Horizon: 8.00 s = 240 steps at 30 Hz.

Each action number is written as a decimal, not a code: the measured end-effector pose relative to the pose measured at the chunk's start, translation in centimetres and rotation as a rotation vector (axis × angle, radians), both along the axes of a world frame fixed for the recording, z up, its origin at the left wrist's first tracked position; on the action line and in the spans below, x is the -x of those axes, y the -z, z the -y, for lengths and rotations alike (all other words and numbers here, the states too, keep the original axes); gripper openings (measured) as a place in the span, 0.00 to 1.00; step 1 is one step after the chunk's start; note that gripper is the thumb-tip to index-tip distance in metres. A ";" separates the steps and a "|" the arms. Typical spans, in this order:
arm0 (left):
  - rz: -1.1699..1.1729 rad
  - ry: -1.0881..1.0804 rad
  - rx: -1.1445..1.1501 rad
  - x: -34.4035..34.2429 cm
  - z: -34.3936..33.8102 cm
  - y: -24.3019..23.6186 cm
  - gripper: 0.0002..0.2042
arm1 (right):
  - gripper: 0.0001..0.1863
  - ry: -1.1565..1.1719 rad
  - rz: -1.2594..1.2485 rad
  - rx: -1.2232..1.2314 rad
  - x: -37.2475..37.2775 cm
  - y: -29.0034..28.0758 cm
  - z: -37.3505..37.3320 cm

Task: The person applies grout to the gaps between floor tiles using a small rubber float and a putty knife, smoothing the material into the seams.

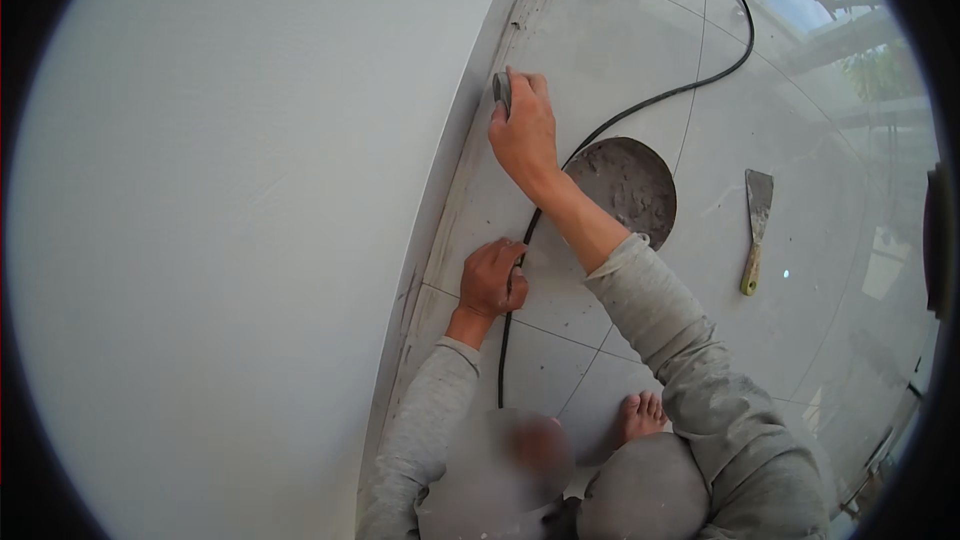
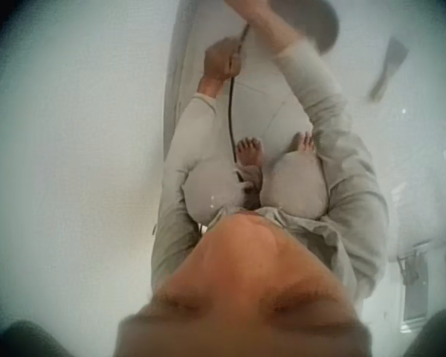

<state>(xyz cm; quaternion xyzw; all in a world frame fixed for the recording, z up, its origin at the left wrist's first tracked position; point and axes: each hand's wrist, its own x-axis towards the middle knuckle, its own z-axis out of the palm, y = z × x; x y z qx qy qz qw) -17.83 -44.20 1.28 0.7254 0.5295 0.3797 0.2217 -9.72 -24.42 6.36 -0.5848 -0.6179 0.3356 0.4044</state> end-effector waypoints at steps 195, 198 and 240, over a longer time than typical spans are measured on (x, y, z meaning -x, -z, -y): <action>-0.039 -1.106 0.077 -2.8 37.1 -7.2 0.28 | 0.11 -0.615 -0.562 1.244 -2.9 -0.3 40.8; -0.088 -0.880 0.128 -3.4 32.9 -8.5 0.33 | 0.12 -0.524 -0.752 1.340 -4.8 -2.5 38.3; 0.185 -0.410 0.422 -11.0 -4.8 -4.8 0.26 | 0.28 -0.390 0.756 -0.545 -23.0 -0.9 17.6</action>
